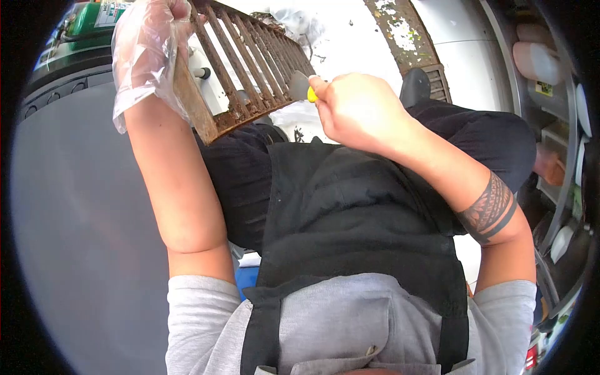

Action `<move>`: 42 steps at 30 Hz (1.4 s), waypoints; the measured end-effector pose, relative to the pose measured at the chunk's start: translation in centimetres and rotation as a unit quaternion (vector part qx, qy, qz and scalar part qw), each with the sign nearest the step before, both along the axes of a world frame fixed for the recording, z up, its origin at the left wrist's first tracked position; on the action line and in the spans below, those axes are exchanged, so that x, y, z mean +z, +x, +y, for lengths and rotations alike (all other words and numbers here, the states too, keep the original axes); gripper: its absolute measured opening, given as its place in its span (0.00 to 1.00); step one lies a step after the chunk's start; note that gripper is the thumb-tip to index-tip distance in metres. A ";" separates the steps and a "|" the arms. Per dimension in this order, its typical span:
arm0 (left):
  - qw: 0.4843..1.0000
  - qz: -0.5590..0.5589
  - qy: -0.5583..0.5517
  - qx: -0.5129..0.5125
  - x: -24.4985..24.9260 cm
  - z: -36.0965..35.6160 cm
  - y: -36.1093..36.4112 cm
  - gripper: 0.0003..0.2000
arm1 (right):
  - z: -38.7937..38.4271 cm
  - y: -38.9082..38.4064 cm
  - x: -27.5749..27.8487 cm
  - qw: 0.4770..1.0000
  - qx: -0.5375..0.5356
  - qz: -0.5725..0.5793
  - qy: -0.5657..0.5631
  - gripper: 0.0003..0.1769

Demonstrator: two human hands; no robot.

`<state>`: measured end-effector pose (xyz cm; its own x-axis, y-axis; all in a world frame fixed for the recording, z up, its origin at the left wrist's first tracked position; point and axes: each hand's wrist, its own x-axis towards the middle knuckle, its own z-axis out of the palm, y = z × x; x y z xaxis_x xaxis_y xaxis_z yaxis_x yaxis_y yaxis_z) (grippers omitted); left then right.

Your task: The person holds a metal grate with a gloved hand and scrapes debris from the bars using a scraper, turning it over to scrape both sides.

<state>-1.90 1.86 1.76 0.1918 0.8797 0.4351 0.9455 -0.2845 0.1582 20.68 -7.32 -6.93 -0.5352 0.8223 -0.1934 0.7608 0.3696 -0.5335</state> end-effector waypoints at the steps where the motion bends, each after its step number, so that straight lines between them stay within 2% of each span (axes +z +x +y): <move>1: 1.000 0.002 0.000 0.000 0.1 0.0 0.1 0.08 | -0.1 -0.1 -0.1 1.000 0.000 0.000 0.001 0.16; 4: 1.000 0.006 0.000 0.001 0.3 -0.2 0.3 0.08 | -0.6 -1.0 -0.3 0.999 -0.005 0.015 0.028 0.15; 7: 1.000 0.010 0.003 0.000 0.5 -0.4 0.1 0.08 | -0.9 -1.8 0.1 1.000 -0.009 -0.010 -0.013 0.16; 10: 1.000 0.016 0.005 0.000 0.8 -0.5 0.1 0.07 | -0.8 -2.0 0.3 0.999 -0.019 -0.004 0.033 0.14; 12: 1.000 0.017 0.004 0.001 0.9 -0.4 0.2 0.07 | 0.0 -1.8 0.4 0.999 -0.003 0.032 0.001 0.11; 16: 1.000 0.018 0.007 0.000 1.1 -0.6 0.5 0.06 | 0.4 -1.9 0.6 0.998 0.005 0.063 0.029 0.11; 19: 1.000 0.024 0.007 0.001 1.2 -0.4 0.6 0.06 | 0.5 -2.1 0.3 0.999 -0.025 0.019 -0.026 0.11; 22: 1.000 0.027 0.011 -0.001 1.3 -0.4 1.0 0.06 | 0.9 -2.1 0.1 0.999 -0.025 0.040 -0.001 0.11; 24: 0.999 0.029 0.014 0.000 1.5 -0.4 1.2 0.06 | 0.4 -1.8 0.1 0.994 -0.006 0.052 0.093 0.13; 25: 0.999 0.031 0.013 0.002 1.5 -0.3 1.2 0.06 | 0.7 -1.8 0.0 0.994 -0.005 0.052 0.093 0.13; 29: 0.999 0.034 0.010 0.000 1.3 0.0 1.9 0.05 | 1.7 -2.3 -0.7 0.995 -0.032 0.079 0.053 0.12; 31: 0.999 0.037 0.011 0.002 1.5 0.2 2.2 0.05 | 2.1 -1.6 0.9 0.999 -0.019 0.032 -0.009 0.12; 35: 0.999 0.045 0.010 0.007 1.5 0.5 2.9 0.05 | 2.7 -1.4 -0.1 0.997 -0.049 0.062 0.012 0.12; 37: 0.998 0.056 0.012 0.006 1.9 0.6 3.4 0.05 | 4.2 -1.7 0.3 0.999 -0.024 0.044 -0.010 0.11; 38: 0.999 0.034 0.025 0.015 1.9 -2.3 -0.4 0.05 | 1.5 -4.7 0.9 1.000 -0.016 0.023 0.008 0.11; 42: 0.999 0.033 0.010 0.024 1.3 -1.9 -0.7 0.04 | 2.1 -4.5 -0.3 0.997 -0.028 0.053 0.055 0.10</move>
